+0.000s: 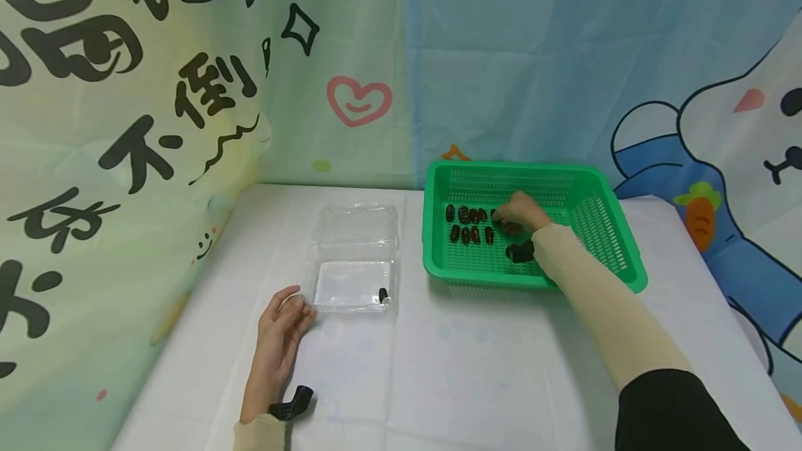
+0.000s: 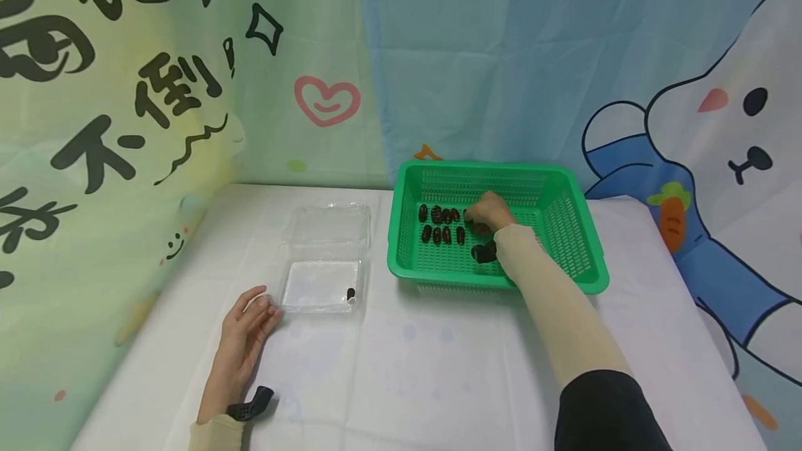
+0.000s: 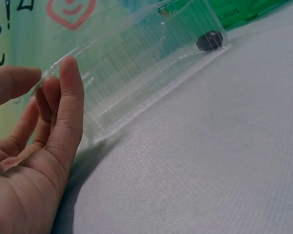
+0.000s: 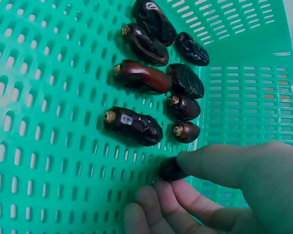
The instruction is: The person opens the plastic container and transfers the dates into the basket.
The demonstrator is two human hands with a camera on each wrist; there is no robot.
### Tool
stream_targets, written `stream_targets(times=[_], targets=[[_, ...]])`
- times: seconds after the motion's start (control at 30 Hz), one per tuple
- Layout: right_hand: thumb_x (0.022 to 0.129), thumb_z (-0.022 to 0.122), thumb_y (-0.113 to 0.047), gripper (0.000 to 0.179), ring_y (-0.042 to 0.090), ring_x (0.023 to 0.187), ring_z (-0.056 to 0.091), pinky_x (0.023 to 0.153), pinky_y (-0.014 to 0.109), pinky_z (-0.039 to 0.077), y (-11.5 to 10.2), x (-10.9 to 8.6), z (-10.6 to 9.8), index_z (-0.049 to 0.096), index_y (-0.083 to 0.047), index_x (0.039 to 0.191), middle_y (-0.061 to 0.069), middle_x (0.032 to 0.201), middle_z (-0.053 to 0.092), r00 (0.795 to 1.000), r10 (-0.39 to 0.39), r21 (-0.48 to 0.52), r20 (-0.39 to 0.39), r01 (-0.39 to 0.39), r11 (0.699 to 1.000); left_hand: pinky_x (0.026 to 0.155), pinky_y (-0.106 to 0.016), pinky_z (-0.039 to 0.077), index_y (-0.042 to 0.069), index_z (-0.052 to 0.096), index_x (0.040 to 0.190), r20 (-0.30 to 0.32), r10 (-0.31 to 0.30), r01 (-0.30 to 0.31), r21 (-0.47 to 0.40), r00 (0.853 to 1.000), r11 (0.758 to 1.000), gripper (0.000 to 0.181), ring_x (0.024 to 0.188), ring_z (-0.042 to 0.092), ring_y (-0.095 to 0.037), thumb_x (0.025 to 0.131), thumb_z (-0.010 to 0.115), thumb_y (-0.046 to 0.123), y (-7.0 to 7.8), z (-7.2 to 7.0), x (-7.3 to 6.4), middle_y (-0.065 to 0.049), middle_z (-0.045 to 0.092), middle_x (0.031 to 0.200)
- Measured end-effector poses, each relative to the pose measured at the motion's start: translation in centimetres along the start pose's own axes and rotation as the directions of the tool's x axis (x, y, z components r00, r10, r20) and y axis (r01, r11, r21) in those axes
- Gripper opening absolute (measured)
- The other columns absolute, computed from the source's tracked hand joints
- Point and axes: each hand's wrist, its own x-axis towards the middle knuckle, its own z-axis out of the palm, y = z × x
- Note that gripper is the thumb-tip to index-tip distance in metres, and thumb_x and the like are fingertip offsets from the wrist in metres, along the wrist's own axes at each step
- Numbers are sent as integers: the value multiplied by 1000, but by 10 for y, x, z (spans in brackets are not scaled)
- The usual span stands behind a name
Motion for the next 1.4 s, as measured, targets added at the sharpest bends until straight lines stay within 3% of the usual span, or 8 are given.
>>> stream_targets(times=[0.17, 0.4, 0.53, 0.6, 0.77, 0.9, 1.07, 1.4], targets=[[106, 57, -18, 20, 21, 68, 52, 74, 42, 54, -3, -3, -2, 51, 0, 112, 6, 78, 53, 999, 14, -34, 44, -13, 999, 86, -21, 64, 7, 45, 136, 3, -3, 3, 6, 1000, 1000, 33, 89, 65, -5, 106, 58, 5, 0, 0, 0, 7, 64, 98], [108, 54, -20, 45, 11, 48, 29, 73, 42, 49, -24, -15, -4, 46, -14, 65, -6, 51, 35, 990, -116, -158, 74, 126, 979, 86, -21, 64, 7, 45, 137, -3, -3, 3, 15, 1000, 1000, 34, 89, 67, -5, 106, 58, 6, 2, -2, 2, 5, 65, 97], [106, 57, -22, 24, 16, 63, 56, 82, 45, 58, -44, -34, 4, 65, 1, 105, 9, 78, 65, 977, -208, -208, 38, 211, 955, 86, -21, 64, 5, 44, 138, -7, -8, 8, 13, 1000, 1000, 35, 89, 66, -5, 106, 58, 6, 3, -3, 2, 6, 65, 97], [107, 58, -21, 34, 23, 82, 66, 83, 43, 60, -52, -44, 11, 60, 3, 130, 17, 105, 69, 968, -248, -232, 33, 249, 940, 86, -20, 63, 5, 44, 138, -9, -10, 10, 18, 1000, 1000, 35, 89, 66, -5, 106, 58, 6, 3, -3, 2, 7, 65, 97], [106, 59, -17, 29, 32, 98, 66, 77, 39, 57, -68, -65, 31, 60, 3, 127, 23, 124, 65, 934, -355, -314, 41, 349, 883, 87, -20, 64, 6, 44, 139, -15, -16, 16, 30, 1000, 999, 35, 89, 66, -5, 106, 58, 7, 2, -3, 2, 7, 65, 96], [105, 61, -14, 23, 26, 89, 64, 73, 36, 54, -75, -75, 43, 61, 0, 124, 18, 116, 68, 879, -471, -318, 73, 468, 824, 87, -20, 63, 5, 43, 140, -14, -15, 15, 30, 1000, 999, 37, 90, 66, -5, 106, 58, 7, 1, -3, 2, 7, 66, 95], [105, 62, -13, 26, 26, 102, 65, 86, 40, 58, -82, -75, 52, 60, -3, 128, 13, 122, 67, 750, -622, -260, 225, 661, 704, 87, -20, 63, 7, 44, 138, -16, -19, 20, 25, 1000, 1000, 35, 90, 66, -5, 106, 58, 7, 2, -1, 0, 7, 66, 95], [103, 65, -14, 19, 20, 114, 58, 105, 43, 56, -96, -75, 80, 61, -13, 121, 3, 122, 65, 571, -681, -254, 458, 818, 515, 86, -21, 64, 3, 41, 142, -9, -16, 16, 16, 1000, 1000, 40, 89, 67, -5, 106, 58, 7, 1, 1, 0, 6, 67, 94]])
